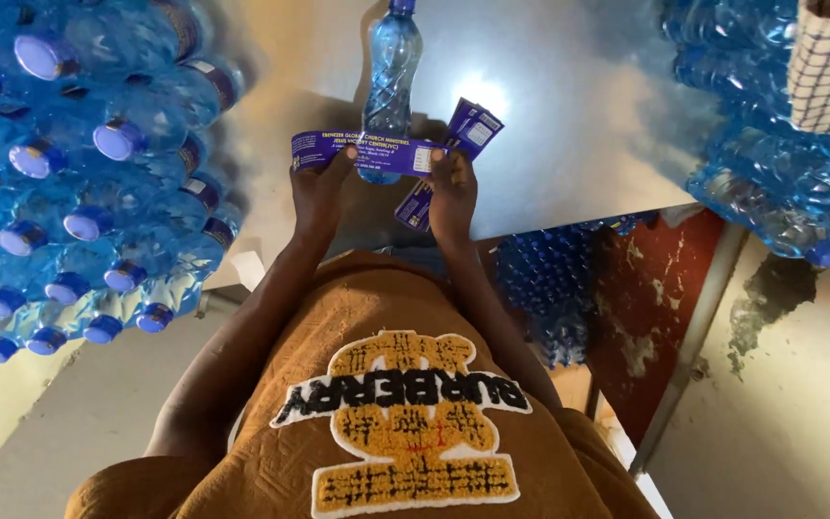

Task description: Manually applying adhesive labels to plastic water bottles at a workstation.

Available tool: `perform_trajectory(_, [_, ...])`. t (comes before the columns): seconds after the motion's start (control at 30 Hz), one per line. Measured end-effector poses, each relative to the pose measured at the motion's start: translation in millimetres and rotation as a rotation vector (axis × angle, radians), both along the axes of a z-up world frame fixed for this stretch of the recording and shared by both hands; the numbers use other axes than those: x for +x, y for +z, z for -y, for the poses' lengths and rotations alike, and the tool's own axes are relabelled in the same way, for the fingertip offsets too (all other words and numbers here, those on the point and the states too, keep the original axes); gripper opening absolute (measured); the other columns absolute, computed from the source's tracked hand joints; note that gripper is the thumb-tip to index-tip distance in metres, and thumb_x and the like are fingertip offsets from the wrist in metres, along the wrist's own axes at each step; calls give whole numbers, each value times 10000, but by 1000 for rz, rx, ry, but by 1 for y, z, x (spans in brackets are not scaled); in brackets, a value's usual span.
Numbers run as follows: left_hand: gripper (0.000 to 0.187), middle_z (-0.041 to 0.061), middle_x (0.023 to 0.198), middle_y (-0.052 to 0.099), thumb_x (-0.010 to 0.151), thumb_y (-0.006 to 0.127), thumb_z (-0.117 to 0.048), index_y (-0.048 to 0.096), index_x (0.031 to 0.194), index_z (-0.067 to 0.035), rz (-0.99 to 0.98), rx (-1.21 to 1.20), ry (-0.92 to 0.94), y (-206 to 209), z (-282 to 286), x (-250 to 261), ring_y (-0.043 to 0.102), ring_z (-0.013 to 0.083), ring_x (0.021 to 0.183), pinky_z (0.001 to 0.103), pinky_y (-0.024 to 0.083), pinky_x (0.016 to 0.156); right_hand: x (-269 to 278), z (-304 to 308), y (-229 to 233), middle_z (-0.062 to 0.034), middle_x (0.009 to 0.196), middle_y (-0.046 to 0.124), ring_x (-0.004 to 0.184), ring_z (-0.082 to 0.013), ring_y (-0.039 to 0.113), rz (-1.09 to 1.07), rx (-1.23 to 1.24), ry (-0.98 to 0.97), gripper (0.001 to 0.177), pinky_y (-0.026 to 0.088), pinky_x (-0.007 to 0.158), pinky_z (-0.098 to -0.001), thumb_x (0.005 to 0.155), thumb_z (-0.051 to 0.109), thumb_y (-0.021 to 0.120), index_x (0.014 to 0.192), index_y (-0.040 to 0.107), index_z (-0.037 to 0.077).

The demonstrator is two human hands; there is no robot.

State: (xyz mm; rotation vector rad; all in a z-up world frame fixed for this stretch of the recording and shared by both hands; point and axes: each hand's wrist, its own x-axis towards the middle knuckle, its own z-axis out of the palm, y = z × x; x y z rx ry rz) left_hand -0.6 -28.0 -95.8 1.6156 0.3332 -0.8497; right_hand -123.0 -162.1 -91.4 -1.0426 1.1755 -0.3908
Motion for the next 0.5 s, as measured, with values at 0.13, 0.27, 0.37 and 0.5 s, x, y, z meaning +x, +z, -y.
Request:
perform_trajectory(0.13, [211,90,1098,778,1047,844,-99,771,1241,-59,-6,-42,20,-11,-5,-4,714,173,1006,469,568,990,7,-4,9,-40,997,613,986,-152,622,2,103,-42,319,583,954,-429,1139,408,692,1117,639,95])
perform_trajectory(0.27, [215,113,1138,779,1065,817,-101,763,1267,-54,-43,-31,17,4,-2,0,722,200,1036,503,559,1033,7,-6,6,-49,999,605,1025,-172,659,-20,160,-74,347,614,1000,-441,1120,425,706,1066,592,101])
perform_trajectory(0.37, [214,108,1151,774,1076,804,-100,757,1279,-55,-46,-32,21,-3,-3,-4,714,195,1056,502,544,1039,6,-9,-5,-65,1003,602,1029,-187,667,-48,157,-64,338,621,1001,-456,1125,412,699,1068,582,100])
perform_trajectory(0.5, [269,82,1168,773,1067,842,-144,751,1316,-100,-66,-116,44,-12,-8,-3,721,208,1081,515,536,1085,9,-7,0,-48,1030,601,1043,-170,665,-54,166,-79,322,628,1014,-439,1124,410,699,1080,569,118])
